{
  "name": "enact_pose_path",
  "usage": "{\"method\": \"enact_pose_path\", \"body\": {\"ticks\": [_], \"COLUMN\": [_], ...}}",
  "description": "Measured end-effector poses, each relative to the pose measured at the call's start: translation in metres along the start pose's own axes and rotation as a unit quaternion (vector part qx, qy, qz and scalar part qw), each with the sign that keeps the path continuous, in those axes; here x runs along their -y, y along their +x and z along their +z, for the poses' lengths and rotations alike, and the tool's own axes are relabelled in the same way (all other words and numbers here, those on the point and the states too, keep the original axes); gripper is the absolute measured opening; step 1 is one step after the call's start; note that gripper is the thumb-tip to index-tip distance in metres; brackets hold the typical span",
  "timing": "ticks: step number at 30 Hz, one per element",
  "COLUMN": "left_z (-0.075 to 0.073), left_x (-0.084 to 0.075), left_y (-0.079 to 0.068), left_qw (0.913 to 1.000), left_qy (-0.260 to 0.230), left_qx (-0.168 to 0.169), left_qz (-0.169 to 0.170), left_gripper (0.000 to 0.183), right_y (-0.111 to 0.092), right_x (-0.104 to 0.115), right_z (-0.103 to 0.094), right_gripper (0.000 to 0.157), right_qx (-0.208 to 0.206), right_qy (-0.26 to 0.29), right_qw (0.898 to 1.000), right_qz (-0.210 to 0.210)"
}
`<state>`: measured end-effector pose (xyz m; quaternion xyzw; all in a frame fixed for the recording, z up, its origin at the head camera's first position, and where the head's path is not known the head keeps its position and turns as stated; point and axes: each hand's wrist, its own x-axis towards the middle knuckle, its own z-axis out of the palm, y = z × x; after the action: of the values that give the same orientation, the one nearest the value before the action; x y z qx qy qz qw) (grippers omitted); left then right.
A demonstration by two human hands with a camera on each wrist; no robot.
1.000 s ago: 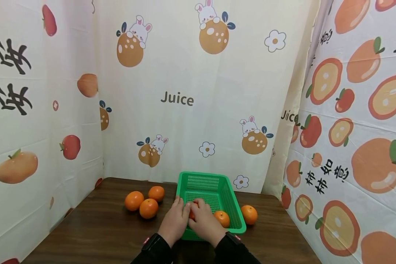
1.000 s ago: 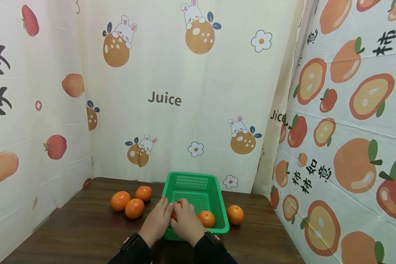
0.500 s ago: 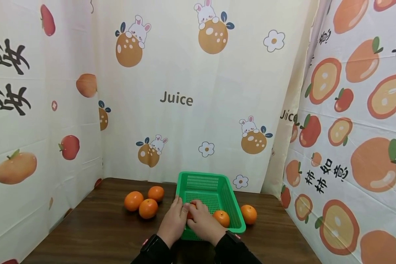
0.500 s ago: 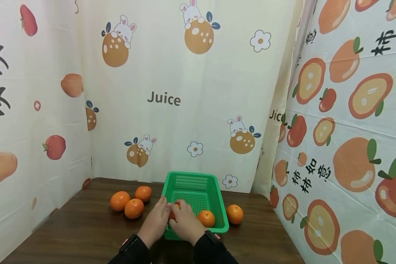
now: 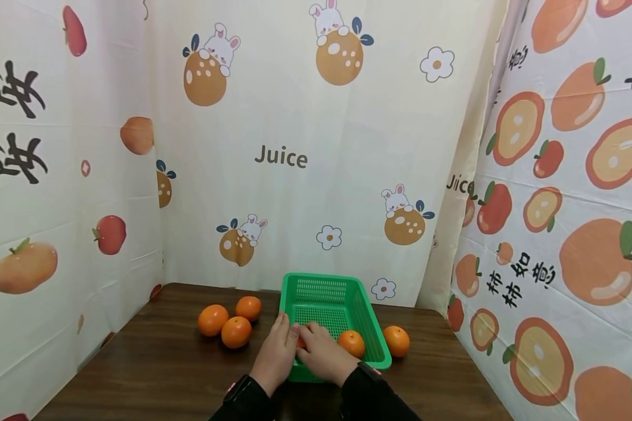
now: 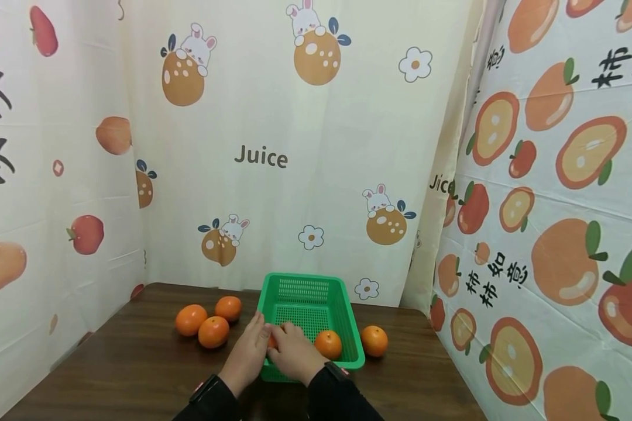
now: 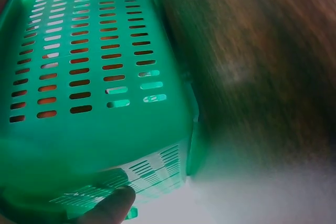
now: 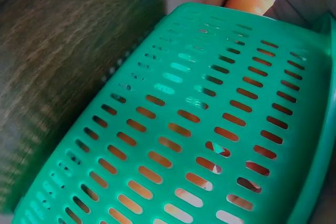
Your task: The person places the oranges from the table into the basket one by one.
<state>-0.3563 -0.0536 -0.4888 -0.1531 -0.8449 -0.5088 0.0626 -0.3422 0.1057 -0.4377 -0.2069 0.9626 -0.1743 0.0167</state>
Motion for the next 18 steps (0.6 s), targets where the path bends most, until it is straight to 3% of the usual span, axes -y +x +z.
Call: {"method": "enact_pose_path", "body": {"ticks": [8, 18], "left_z": [0.001, 0.000], "left_x": [0.002, 0.003], "left_y": [0.001, 0.002], "left_qw": [0.9999, 0.9997], "left_qy": [0.005, 0.014], "left_qx": [0.015, 0.017], "left_qz": [0.003, 0.009], "left_gripper": [0.095, 0.095], "right_y": [0.005, 0.013], "right_x": [-0.003, -0.006], "right_z": [-0.002, 0.000], "right_gripper": [0.050, 0.050], "right_qx": [0.026, 0.051], "right_qy": [0.014, -0.007], "right_qw": [0.999, 0.998], "right_qz": [0.014, 0.037]}}
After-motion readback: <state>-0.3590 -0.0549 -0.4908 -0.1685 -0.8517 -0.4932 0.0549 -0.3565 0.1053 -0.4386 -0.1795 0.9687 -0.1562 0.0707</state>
